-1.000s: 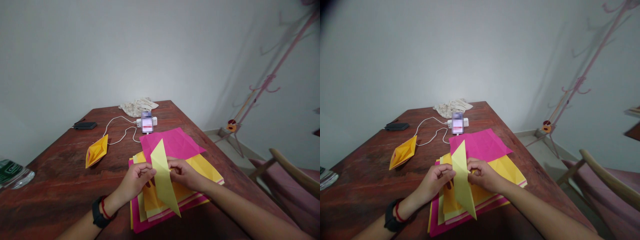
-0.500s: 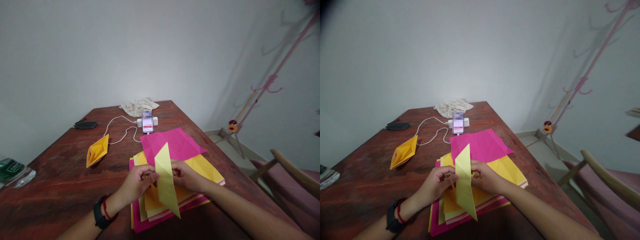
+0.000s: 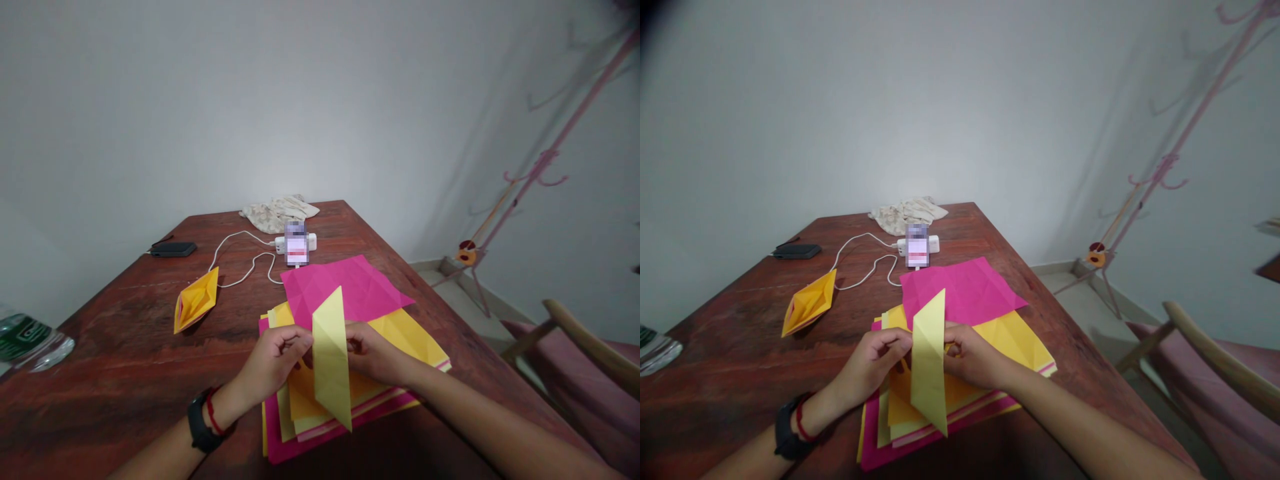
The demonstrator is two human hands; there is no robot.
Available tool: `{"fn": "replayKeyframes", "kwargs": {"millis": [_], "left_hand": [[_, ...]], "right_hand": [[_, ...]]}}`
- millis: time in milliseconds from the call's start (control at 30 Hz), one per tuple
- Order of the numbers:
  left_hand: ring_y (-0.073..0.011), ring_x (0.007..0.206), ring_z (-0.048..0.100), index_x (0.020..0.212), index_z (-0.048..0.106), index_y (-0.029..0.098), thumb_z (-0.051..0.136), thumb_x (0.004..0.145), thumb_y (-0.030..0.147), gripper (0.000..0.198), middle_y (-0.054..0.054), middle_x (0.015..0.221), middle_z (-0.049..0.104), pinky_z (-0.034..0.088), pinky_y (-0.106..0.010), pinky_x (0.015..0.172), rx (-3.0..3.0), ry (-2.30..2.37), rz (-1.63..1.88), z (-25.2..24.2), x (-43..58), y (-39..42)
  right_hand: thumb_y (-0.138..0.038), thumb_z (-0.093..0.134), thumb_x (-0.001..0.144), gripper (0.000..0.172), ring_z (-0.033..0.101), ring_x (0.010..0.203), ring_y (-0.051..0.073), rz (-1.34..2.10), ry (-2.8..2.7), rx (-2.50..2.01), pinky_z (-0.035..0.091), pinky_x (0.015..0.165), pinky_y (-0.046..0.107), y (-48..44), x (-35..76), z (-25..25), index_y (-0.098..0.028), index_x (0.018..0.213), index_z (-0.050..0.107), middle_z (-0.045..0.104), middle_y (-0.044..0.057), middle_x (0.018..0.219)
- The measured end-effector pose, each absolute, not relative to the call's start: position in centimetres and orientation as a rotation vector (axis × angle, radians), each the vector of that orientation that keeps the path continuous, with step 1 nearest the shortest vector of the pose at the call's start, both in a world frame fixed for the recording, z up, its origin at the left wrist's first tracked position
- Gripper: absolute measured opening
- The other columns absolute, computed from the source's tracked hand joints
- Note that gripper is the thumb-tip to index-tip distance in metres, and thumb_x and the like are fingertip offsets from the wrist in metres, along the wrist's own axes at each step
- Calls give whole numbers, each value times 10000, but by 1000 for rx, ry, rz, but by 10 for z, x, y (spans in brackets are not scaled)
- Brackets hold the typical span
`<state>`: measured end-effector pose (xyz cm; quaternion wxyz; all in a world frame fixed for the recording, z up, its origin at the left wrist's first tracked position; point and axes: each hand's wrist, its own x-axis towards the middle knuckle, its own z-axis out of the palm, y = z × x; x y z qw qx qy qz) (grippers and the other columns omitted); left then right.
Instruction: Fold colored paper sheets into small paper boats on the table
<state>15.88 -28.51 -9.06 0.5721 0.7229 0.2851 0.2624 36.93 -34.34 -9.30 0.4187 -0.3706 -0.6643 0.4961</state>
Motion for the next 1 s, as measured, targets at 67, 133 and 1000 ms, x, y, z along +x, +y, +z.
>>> {"fn": "replayKeyframes", "kwargs": {"millis": [67,133,1000], "left_hand": [[-126,630,624,820,695,142,561,931,473,374,-43,711,696,456,-207,566,1692,667,622,-90,159,-285],[-126,629,627,835,701,142,569,928,459,356,-40,704,693,454,-207,568,1688,671,623,-89,160,-285],[-139,636,646,796,692,145,571,916,460,358,-47,698,699,476,-216,575,1721,694,666,-81,160,-282]], "right_hand": [[-455,738,821,301,640,848,207,1224,-1680,-953,506,699,270,-343,370,-94,-175,933,754,709,69,929],[-468,726,826,316,637,854,210,1206,-1702,-972,509,700,272,-342,371,-95,-177,947,754,708,71,929],[-462,688,857,312,634,917,231,1159,-1769,-994,505,698,271,-342,372,-94,-181,977,754,706,81,960]]}}
